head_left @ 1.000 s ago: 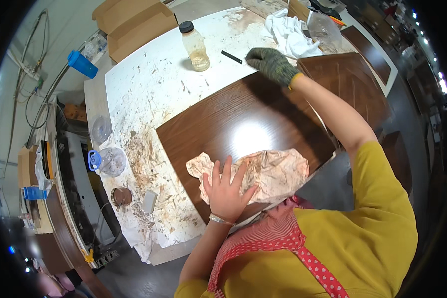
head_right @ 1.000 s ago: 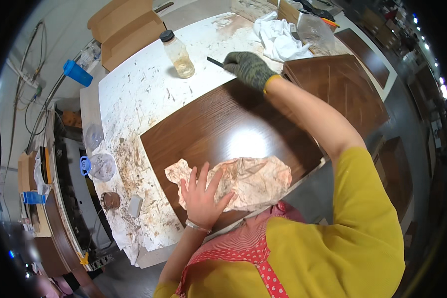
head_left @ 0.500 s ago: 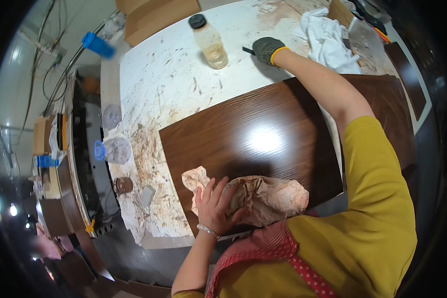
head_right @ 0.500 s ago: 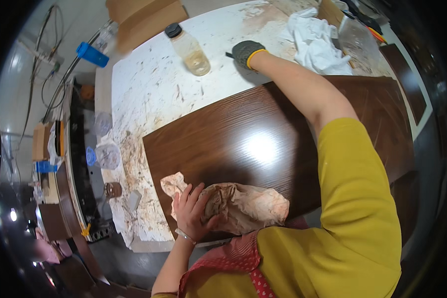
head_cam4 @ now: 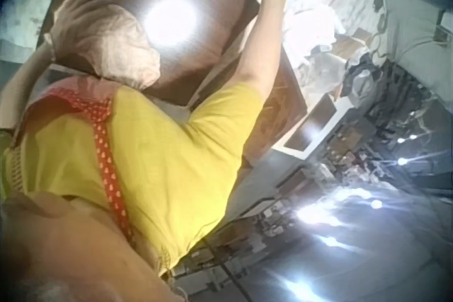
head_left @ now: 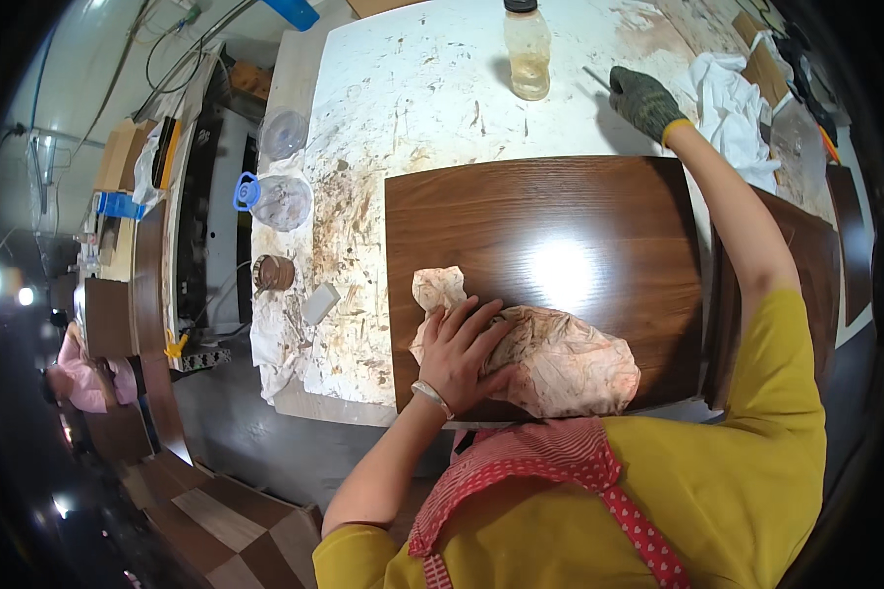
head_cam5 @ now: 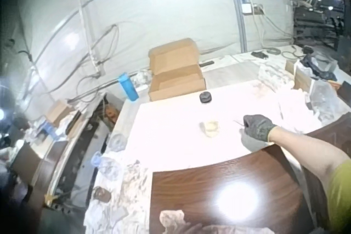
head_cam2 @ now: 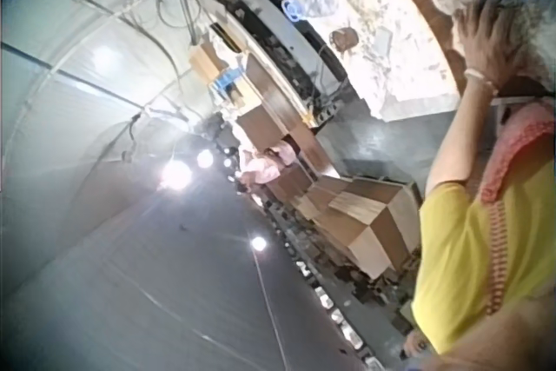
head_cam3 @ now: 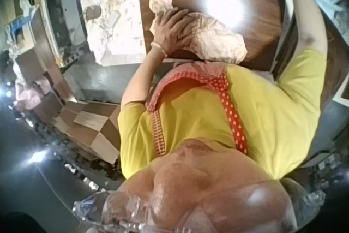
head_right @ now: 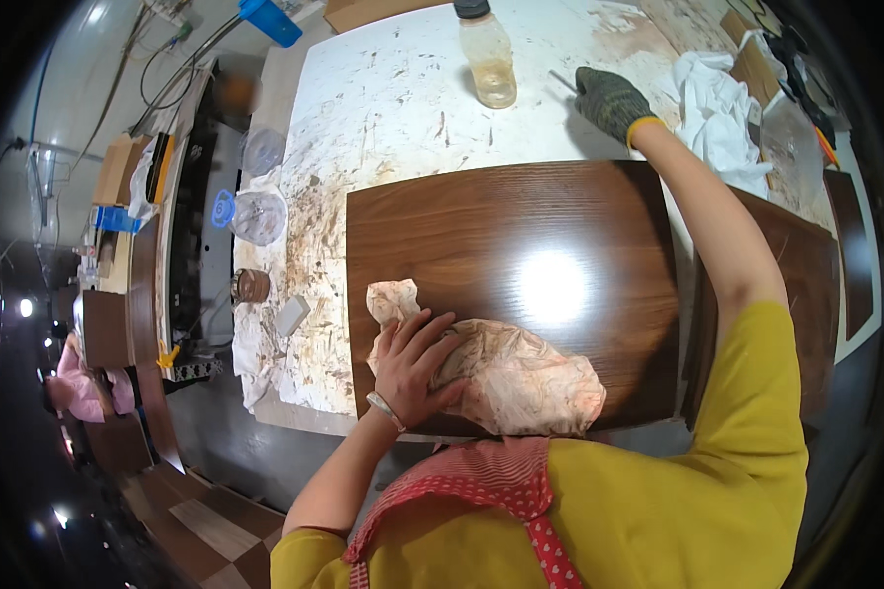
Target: The person is cleaning and applying a finish to decorative wooden panels using a cloth and a liquid from a bottle.
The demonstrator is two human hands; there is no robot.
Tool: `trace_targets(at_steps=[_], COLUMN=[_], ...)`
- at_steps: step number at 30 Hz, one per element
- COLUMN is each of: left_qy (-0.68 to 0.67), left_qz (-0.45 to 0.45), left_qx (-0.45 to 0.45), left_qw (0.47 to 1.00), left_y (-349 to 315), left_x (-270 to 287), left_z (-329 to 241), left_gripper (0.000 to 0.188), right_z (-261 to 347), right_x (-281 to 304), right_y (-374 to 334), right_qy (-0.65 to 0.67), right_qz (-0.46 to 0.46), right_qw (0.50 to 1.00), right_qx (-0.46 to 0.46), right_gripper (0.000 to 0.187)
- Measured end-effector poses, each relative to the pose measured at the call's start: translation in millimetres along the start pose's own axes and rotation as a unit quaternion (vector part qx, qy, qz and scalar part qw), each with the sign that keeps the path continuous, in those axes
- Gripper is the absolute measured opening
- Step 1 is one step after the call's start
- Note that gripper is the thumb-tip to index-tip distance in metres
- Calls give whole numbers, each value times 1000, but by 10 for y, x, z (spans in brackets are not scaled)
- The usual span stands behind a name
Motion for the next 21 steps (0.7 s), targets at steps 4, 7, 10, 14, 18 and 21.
trace_targets(at_steps=[4, 7, 10, 14, 18, 21], left_qy=[24, -29, -30, -6, -20, -35], left_qz=[-41, -75, -83, -125, -143, -141], left_qx=[-3, 15, -2, 41, 47, 46], left_qw=[999, 997, 996, 991, 988, 988], left_y=[-26, -106, -240, -440, -423, -433], left_x=[50, 12, -10, -18, -13, -11], left_z=[-41, -50, -356, -534, -533, -528], left_gripper=[44, 39, 34, 36, 37, 38], right_z=[816, 1320, 1372, 1528, 1964, 2513], right_x=[166, 16, -207, -176, -311, -407], right_y=[-805, -1308, -1338, -1171, -1042, -1366], right_qy=[199, 154, 48, 48, 61, 49], right_qz=[53, 213, 116, 70, 68, 71], right_qw=[969, 945, 955, 965, 975, 957], right_qx=[137, 196, 268, 249, 204, 278], right_gripper=[17, 21, 19, 18, 22, 26])
Point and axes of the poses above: each hand's wrist, its own y-axis towards the middle knuckle, its own x-axis out of the back of the hand, z = x × y, the point moved 7 cm from there along y, towards the middle knuckle, and after that the axes turned 10 degrees about -x, right-handed, at the moved point
